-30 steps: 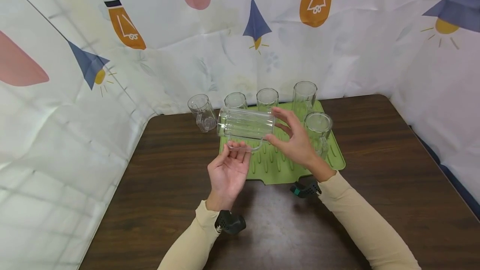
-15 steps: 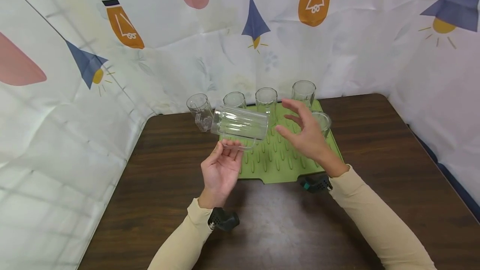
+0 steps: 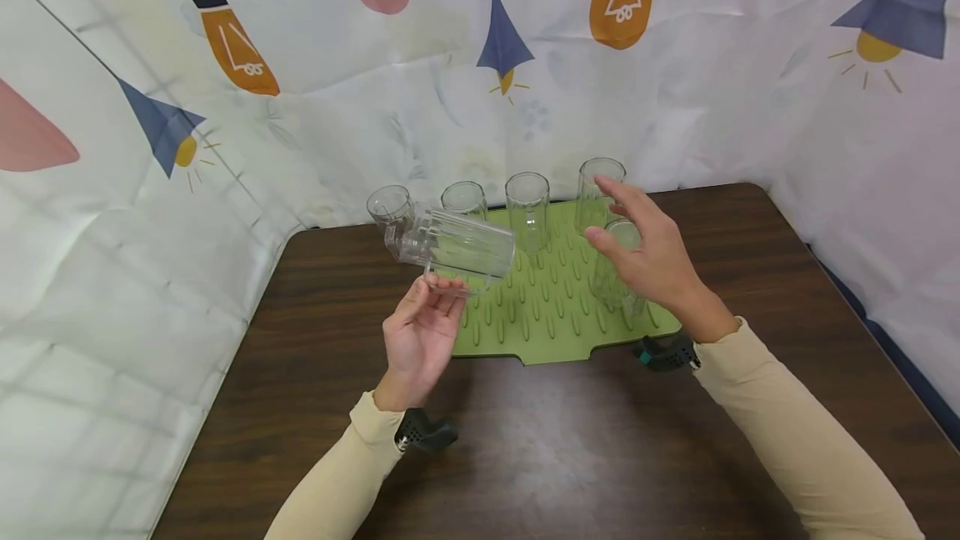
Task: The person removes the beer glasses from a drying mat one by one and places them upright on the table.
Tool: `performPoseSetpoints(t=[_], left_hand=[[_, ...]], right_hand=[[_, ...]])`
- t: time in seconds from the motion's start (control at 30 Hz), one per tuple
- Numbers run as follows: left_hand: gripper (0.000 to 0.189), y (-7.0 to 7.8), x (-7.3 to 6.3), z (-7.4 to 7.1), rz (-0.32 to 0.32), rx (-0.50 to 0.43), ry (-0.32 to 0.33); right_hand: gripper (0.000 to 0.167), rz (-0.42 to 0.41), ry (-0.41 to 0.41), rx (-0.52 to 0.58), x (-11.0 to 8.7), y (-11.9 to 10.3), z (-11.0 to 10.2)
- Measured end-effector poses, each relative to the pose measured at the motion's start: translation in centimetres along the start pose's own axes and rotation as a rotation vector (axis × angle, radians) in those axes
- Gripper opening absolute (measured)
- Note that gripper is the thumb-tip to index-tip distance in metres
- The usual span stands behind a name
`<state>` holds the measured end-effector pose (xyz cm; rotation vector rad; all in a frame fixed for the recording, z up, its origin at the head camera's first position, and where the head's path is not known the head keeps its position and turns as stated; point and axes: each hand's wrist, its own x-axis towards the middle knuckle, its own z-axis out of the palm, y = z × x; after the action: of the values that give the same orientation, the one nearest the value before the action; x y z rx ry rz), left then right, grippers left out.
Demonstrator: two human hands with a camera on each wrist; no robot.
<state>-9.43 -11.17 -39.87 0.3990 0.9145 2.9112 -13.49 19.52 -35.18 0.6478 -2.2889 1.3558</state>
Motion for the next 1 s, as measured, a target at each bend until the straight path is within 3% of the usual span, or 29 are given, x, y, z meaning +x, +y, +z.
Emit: performPoseSetpoints(t=[0.37, 0.7, 0.83, 1.0], left_hand=[[0.031, 1.5, 0.1, -0.3, 0.016, 0.117, 0.016], [0.027, 3.3, 0.2, -0.6, 0.024, 0.195, 0.021], [0.025, 4.1, 0.3, -0.8, 0.032, 0.233, 0.023], [0.029, 4.9, 0.5, -1.1, 0.05, 0.283, 0.027]], right_hand=[[0.06, 0.113, -0.005, -0.185, -0.7, 0.8, -2.5], [0.059, 0.173, -0.015, -0.233, -1.5, 2.2, -4.3], [0.06, 0.196, -0.046, -0.25, -1.9, 3.2, -5.0], [0.066, 0.168, -0.111, -0.279, -2.5, 4.5, -5.9]])
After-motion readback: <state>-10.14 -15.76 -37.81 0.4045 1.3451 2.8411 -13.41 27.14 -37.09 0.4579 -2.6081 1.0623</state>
